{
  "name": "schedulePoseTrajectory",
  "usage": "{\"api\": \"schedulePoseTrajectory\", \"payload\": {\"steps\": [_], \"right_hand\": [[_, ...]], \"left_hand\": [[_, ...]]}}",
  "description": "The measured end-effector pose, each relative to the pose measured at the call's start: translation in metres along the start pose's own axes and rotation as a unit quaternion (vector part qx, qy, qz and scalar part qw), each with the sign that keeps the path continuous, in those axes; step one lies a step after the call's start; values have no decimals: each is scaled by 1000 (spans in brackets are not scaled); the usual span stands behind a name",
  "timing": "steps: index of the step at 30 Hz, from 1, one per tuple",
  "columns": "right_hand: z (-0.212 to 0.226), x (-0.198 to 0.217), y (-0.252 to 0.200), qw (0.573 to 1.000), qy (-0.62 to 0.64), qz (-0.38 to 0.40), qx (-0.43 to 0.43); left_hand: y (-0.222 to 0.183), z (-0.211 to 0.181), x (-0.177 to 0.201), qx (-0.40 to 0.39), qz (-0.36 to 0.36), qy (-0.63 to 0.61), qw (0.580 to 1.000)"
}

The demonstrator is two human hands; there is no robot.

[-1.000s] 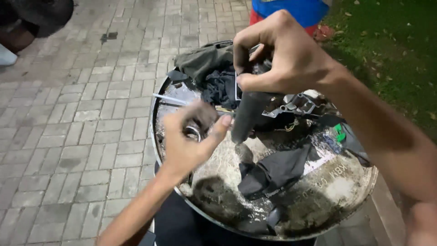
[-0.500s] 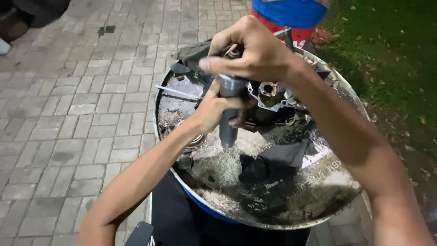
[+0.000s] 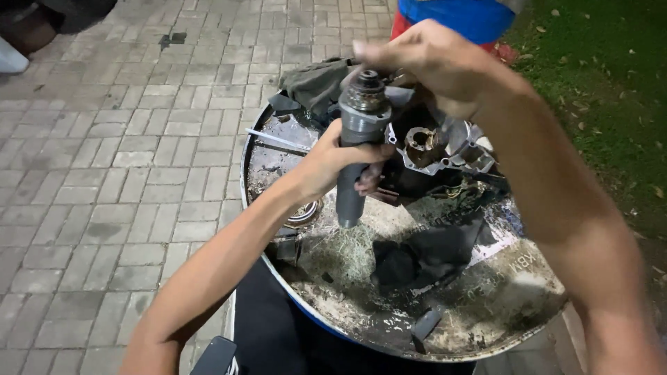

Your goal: Sanding a cylindrical metal engine component by hand using a strip of sandpaper on a makeshift workbench.

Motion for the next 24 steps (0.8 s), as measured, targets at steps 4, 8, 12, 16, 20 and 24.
{"api": "schedulePoseTrajectory", "payload": {"steps": [4,8,12,16,20,24], "right_hand": [[-19,14,0,977,-107,-93,157],[-28,-14,-30,884,-213,-190,371],[-51,-30,-32,779,-297,-310,456],[-64,-44,-32,721,-311,-365,500],[-65,-56,-41,715,-303,-326,539],[-79,-65,-34,737,-270,-330,524]], "left_hand": [[-1,4,7,-98,27,-20,995],[2,6,11,-117,-37,-29,992],[4,14,17,-143,-71,-121,980],[6,25,24,-175,-78,-75,979],[3,28,17,-175,-95,-1,980],[0,33,5,-173,-56,77,980]]}}
Point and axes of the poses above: each hand's wrist, its own y-axis towards the middle knuckle, its own x-axis out of the back of the hand, z = x × y, the point moved 2 cm from there along y, towards the middle knuckle, and after that the axes turned 6 degrees about z, right-handed, at the moved point
